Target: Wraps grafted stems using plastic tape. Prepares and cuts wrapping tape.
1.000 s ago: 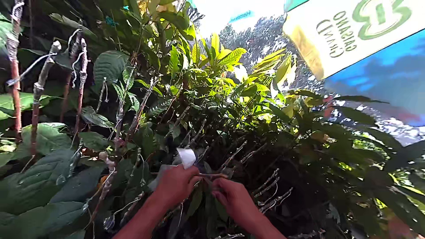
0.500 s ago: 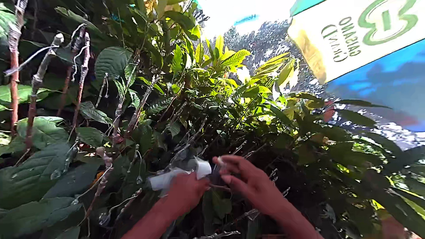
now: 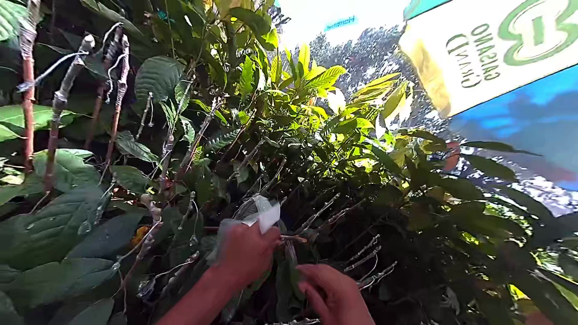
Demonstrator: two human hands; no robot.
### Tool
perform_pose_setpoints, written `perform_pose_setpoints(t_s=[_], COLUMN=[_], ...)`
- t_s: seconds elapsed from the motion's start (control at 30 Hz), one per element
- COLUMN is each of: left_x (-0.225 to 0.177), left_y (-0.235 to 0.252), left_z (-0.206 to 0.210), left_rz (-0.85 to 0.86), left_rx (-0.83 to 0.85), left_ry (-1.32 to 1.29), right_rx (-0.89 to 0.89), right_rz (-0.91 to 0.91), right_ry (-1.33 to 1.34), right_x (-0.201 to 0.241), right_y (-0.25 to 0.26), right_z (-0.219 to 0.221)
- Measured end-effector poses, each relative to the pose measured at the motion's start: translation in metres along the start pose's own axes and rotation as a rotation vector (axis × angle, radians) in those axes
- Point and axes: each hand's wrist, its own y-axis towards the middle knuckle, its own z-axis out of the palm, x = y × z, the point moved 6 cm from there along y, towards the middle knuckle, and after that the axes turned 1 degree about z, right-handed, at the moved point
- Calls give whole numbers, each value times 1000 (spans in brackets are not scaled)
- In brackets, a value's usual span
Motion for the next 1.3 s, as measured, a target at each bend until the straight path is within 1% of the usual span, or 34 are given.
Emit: perform_pose_setpoints(t_s=[0.07,0.1,0.13,0.17,0.2,0.23,0.27,0.3,0.33,0.37,0.4,0.43,0.47,0.5,0.53,0.57,0.6,0.63,0.7,0.73,0.8,0.87,0.93,0.97,1.0,1.03,1.07,1.1,1.13,1.2,1.27,1.3], left_x=[2,-3,-10,-17,-22,-24,-23,-19,-17,-19,-23,-29,-33,-35,-35,-34,-34,-34,-34,-33,-30,-30,-37,-40,-43,-45,-44,-41,-37,-30,-29,-30], left_y=[2,0,-2,-6,-9,-10,-7,-1,2,1,0,-3,-5,-4,0,3,3,3,3,4,6,5,1,0,-2,-4,-5,-4,-2,1,2,1], left_z=[0,4,10,16,20,19,14,9,6,7,9,13,14,13,9,5,3,2,0,-1,-4,0,9,12,14,15,14,11,8,5,8,11], left_rz=[-3,14,42,62,83,93,93,90,84,86,99,114,127,136,142,144,144,145,137,123,82,50,57,66,76,81,72,52,29,-10,-14,-11], left_rx=[-17,-10,6,35,48,44,24,-6,-25,-26,-9,21,62,89,93,93,101,103,97,87,79,86,103,129,166,199,223,235,208,133,130,156], left_ry=[-20,-51,-82,-108,-110,-100,-84,-71,-70,-89,-115,-144,-167,-187,-207,-228,-248,-262,-259,-255,-258,-270,-281,-292,-303,-317,-332,-348,-354,-359,-385,-409], right_rx=[57,80,61,34,20,-10,-72,-115,-112,-85,-56,-21,-2,-34,-93,-150,-174,-169,-104,-61,-7,-1,-56,-101,-124,-119,-106,-106,-106,-33,88,108], right_rz=[-86,-82,-49,-27,-18,-14,-44,-95,-131,-121,-93,-72,-61,-89,-141,-173,-156,-97,59,106,100,54,86,97,85,80,111,132,114,19,-56,-102], right_ry=[123,245,352,358,247,46,-105,-207,-198,-84,40,82,-1,-150,-256,-298,-272,-188,39,135,235,373,530,534,466,331,178,40,-77,-287,-504,-591], right_x=[38,47,43,28,5,-13,-15,-4,13,25,27,16,1,-7,-9,-8,-8,-12,-18,-15,7,27,29,20,3,-18,-35,-39,-31,7,44,55], right_y=[-11,-8,1,15,27,29,27,22,17,14,17,23,27,27,26,22,16,10,-4,-13,-31,-41,-37,-26,-13,-3,0,-1,-3,-10,-7,1], right_z=[-6,-12,-21,-31,-38,-41,-38,-31,-27,-27,-31,-35,-36,-34,-30,-23,-18,-15,-12,-13,-18,-24,-34,-41,-45,-43,-35,-22,-9,10,11,4])
